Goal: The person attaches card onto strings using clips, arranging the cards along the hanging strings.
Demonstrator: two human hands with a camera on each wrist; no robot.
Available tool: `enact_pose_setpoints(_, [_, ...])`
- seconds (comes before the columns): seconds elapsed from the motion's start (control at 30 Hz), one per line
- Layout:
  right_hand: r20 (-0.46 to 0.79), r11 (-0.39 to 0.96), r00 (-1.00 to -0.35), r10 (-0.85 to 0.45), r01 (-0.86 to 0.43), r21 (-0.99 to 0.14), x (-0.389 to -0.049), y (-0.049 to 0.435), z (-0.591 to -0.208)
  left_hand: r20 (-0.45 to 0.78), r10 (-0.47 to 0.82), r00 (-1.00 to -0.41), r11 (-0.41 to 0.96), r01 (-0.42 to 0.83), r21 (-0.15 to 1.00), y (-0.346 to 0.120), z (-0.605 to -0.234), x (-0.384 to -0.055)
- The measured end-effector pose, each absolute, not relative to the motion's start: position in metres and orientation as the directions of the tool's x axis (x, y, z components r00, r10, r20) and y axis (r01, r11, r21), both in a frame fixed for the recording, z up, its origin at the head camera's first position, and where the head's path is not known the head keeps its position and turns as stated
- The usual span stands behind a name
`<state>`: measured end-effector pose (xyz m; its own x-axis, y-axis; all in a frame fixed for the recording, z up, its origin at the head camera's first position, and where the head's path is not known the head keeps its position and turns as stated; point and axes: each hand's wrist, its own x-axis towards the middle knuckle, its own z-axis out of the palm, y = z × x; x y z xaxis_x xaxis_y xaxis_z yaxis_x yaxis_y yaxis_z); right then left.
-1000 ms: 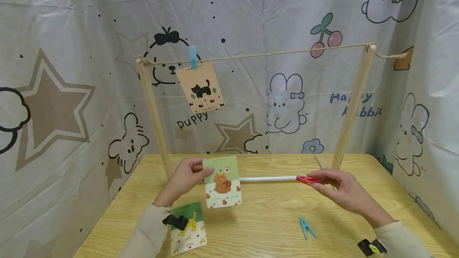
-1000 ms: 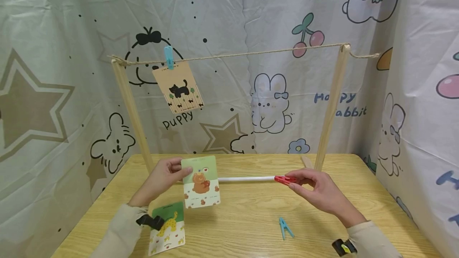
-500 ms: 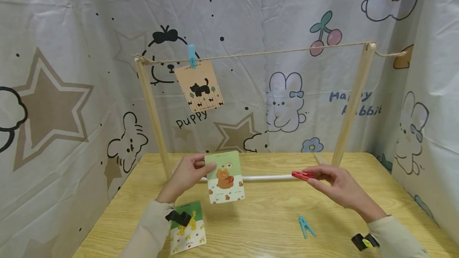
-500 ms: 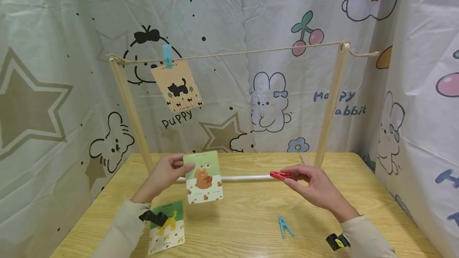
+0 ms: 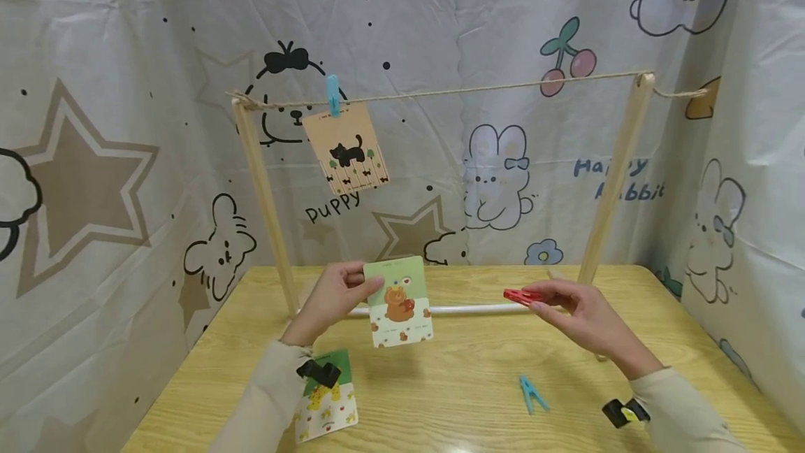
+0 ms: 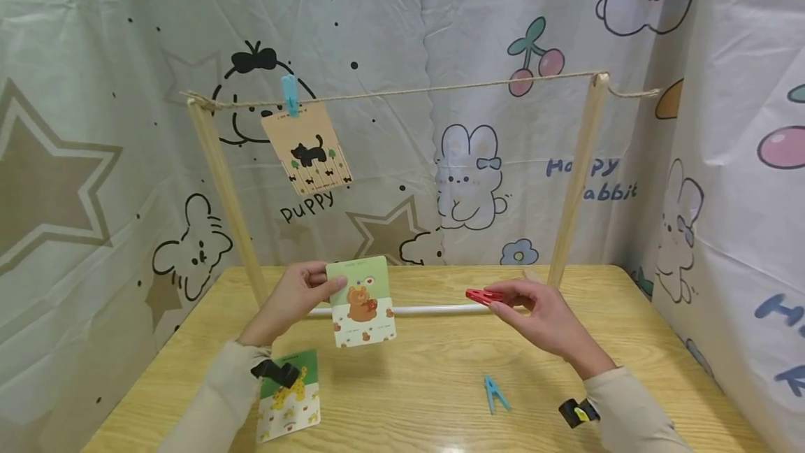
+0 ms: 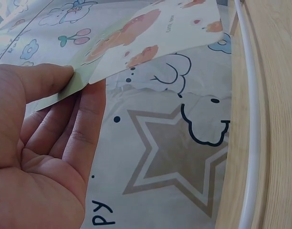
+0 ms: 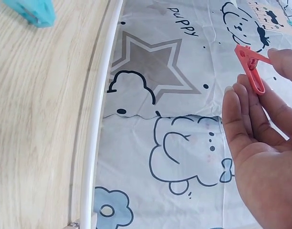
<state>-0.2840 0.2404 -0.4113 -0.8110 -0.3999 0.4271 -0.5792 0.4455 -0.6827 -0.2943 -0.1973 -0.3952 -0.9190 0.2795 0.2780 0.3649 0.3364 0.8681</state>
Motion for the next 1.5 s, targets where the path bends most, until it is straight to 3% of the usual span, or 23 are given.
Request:
enact_pose_setpoints(0.7, [0.407, 0.506, -0.836, -0.367, -0.547, -0.667, -0.297, 0.23, -0.395, 0.295, 0.272, -0.916, 0.27, 0.366, 0.89, -0.182, -0.384, -0.304])
enact_pose_setpoints(1.5, [0.472, 0.451, -0.803, -0.364, -0.595, -0.665, -0.309, 0.224, -0.364, 0.34, 0.255, -0.905, 0.237, 0.4, 0.886, -0.17, -0.374, -0.309])
